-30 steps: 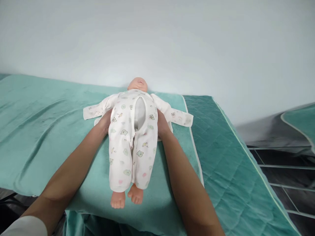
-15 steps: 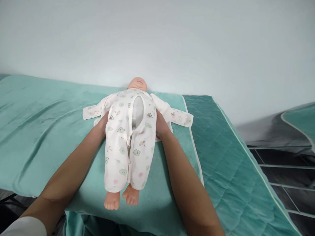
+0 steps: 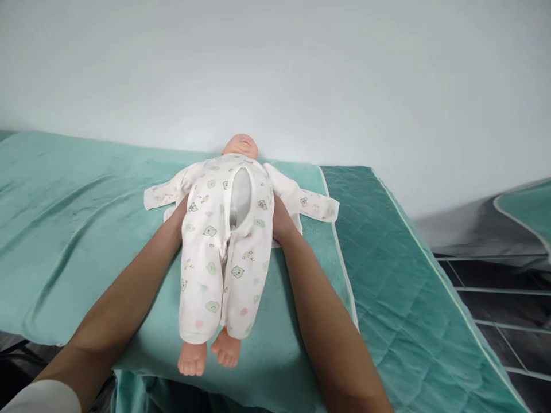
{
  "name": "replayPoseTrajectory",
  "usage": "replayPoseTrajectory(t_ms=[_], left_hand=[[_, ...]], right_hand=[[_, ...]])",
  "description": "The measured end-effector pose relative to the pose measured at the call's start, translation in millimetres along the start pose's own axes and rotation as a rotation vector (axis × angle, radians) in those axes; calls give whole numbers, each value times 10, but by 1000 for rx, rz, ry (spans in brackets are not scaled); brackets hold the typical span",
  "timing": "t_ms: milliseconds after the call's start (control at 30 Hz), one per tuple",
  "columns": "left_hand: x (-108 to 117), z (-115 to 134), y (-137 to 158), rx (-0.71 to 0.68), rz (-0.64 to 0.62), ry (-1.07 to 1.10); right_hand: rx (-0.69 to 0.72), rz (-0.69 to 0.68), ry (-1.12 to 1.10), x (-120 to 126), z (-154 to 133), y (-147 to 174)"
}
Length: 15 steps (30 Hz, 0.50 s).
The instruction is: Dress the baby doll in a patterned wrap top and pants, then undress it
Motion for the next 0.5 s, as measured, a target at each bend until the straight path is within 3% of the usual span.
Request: replayPoseTrajectory(t_ms=[133,500], left_hand=[[-35,-1,-18,68,-36,36],[-83,22,5,8,-48,13]], right_hand=[[13,14,2,-2,6,6],[51,29,-11,-12,96,-10]])
Point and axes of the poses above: each hand's wrist, its own y-axis away from the middle knuckle, its own x-axis out of the back of the hand, z = x × y, the point moved 2 cm from there along -y, towards the middle knuckle, and after that the axes turned 5 degrees about x, right-handed, at the moved point
